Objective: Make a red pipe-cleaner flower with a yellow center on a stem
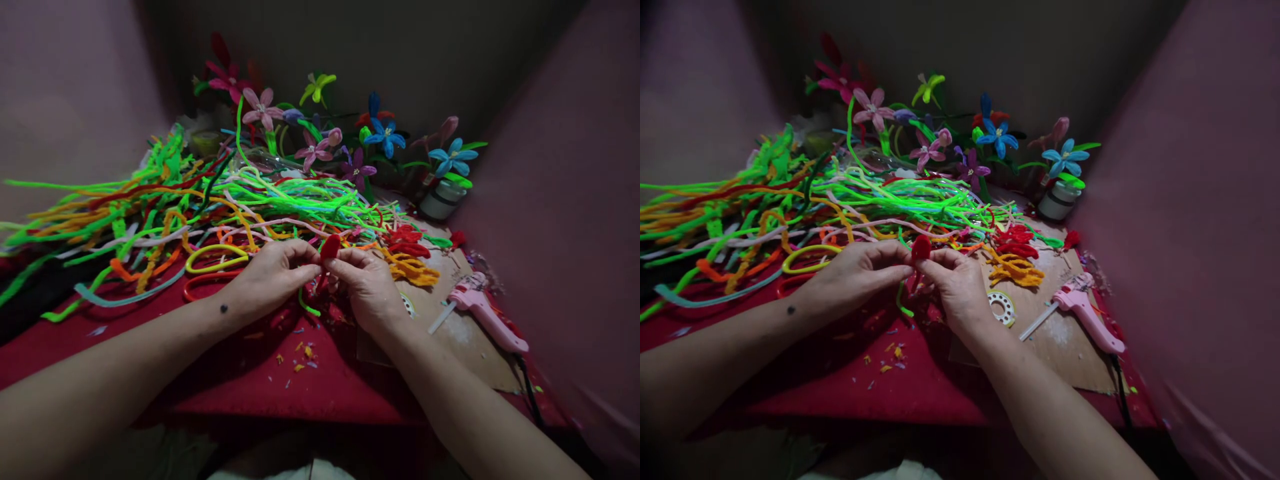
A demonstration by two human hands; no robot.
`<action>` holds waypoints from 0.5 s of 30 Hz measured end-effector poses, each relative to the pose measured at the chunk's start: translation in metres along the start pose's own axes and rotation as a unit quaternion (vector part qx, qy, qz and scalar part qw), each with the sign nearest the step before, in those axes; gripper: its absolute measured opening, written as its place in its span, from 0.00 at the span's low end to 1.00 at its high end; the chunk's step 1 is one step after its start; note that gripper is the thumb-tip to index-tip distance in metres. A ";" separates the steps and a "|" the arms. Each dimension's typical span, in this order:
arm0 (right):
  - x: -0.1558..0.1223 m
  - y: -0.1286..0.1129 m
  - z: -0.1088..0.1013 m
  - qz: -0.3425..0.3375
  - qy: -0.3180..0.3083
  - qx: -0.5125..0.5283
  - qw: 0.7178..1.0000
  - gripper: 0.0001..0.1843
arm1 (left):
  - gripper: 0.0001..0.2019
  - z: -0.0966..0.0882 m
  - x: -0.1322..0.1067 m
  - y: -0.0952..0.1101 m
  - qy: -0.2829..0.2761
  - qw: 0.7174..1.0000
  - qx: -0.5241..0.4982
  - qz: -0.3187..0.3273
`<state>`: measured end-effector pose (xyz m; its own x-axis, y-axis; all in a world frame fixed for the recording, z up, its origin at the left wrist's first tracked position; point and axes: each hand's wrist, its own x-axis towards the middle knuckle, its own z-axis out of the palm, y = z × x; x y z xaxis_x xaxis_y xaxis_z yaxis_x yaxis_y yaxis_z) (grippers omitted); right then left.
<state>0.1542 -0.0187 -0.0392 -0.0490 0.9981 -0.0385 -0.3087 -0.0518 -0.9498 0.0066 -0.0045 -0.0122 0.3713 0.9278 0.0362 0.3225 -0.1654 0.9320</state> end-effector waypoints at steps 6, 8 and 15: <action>-0.006 -0.002 0.000 0.030 -0.021 -0.089 0.995 0.10 | 0.07 -0.005 0.001 -0.001 0.019 0.996 -0.087 -0.023; -0.007 -0.002 0.001 0.037 -0.035 -0.090 0.995 0.09 | 0.05 -0.004 0.002 -0.004 0.024 0.990 -0.133 -0.035; -0.007 -0.005 -0.001 0.039 -0.073 -0.143 0.986 0.14 | 0.09 -0.005 0.003 -0.008 -0.030 0.980 -0.183 -0.069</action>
<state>0.1569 -0.0255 -0.0348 -0.2057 0.9745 -0.0902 -0.0192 -0.0961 -0.9952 0.0010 0.0009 -0.0177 0.3997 0.9100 -0.1104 0.0436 0.1014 0.9939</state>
